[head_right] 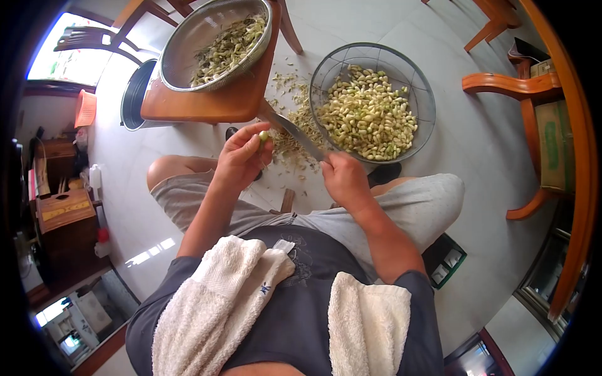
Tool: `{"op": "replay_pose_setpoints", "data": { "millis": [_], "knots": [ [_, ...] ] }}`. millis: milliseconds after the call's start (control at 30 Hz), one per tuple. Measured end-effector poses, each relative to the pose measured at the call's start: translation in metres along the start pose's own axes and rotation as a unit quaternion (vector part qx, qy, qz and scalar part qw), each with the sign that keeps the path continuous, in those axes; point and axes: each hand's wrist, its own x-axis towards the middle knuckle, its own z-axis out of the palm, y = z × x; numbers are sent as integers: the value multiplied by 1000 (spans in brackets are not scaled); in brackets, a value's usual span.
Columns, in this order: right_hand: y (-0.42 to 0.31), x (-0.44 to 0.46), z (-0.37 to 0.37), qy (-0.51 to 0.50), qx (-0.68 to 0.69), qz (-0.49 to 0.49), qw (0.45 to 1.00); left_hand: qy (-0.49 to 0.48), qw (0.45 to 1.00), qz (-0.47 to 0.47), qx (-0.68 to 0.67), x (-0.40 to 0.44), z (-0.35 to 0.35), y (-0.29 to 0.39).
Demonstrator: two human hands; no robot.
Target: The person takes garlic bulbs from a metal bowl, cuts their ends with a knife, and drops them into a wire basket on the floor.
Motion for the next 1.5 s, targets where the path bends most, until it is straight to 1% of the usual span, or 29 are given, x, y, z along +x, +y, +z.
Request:
{"op": "replay_pose_setpoints", "data": {
  "millis": [67, 167, 300, 400, 467, 567, 600, 667, 767, 867, 1000, 1100, 1300, 1400, 1500],
  "knots": [
    [-1, 1, 1, 6, 43, 19, 999, 15, 1000, -4, -18, 3, 0, -1],
    [-4, 1, -1, 22, 102, 30, 994, -25, 999, 20, -24, 8, 0, 2],
    [-17, 0, -12, 52, 180, 40, 981, 10, 998, 65, 12, 10, 8, 4],
    [-21, -2, -20, 61, 182, 57, 980, 29, 994, 101, 27, 17, -3, -5],
    [-24, -3, -24, 77, 175, 33, 981, 27, 991, 123, 44, 21, -12, -10],
    [-22, -5, -20, 85, 161, -11, 983, 34, 985, 156, 63, 20, -3, -12],
    [-21, -5, -19, 85, 156, -27, 984, 61, 977, 168, 119, 19, 1, -13],
    [-25, -7, -19, 57, 147, -2, 988, 113, 948, 189, 229, 16, 5, -16],
    [-23, -8, -14, 38, 122, 7, 992, 98, 932, 231, 260, 17, 7, -20],
    [-20, -9, -8, 32, 102, -4, 994, 97, 919, 267, 275, 20, 4, -25],
    [-20, -9, -6, 21, 79, -10, 997, 109, 909, 278, 292, 20, 6, -26],
    [-22, -9, -5, 40, 72, -23, 996, 115, 905, 285, 294, 21, 4, -29],
    [-25, -9, -1, 51, 73, -20, 996, 117, 896, 295, 310, 23, 1, -28],
    [-1, -9, 5, -70, -40, 21, 997, 119, 905, 296, 281, 21, 12, -22],
    [15, -12, 7, -155, -127, 55, 978, 113, 920, 285, 243, 24, 19, -15]
  ]
}}
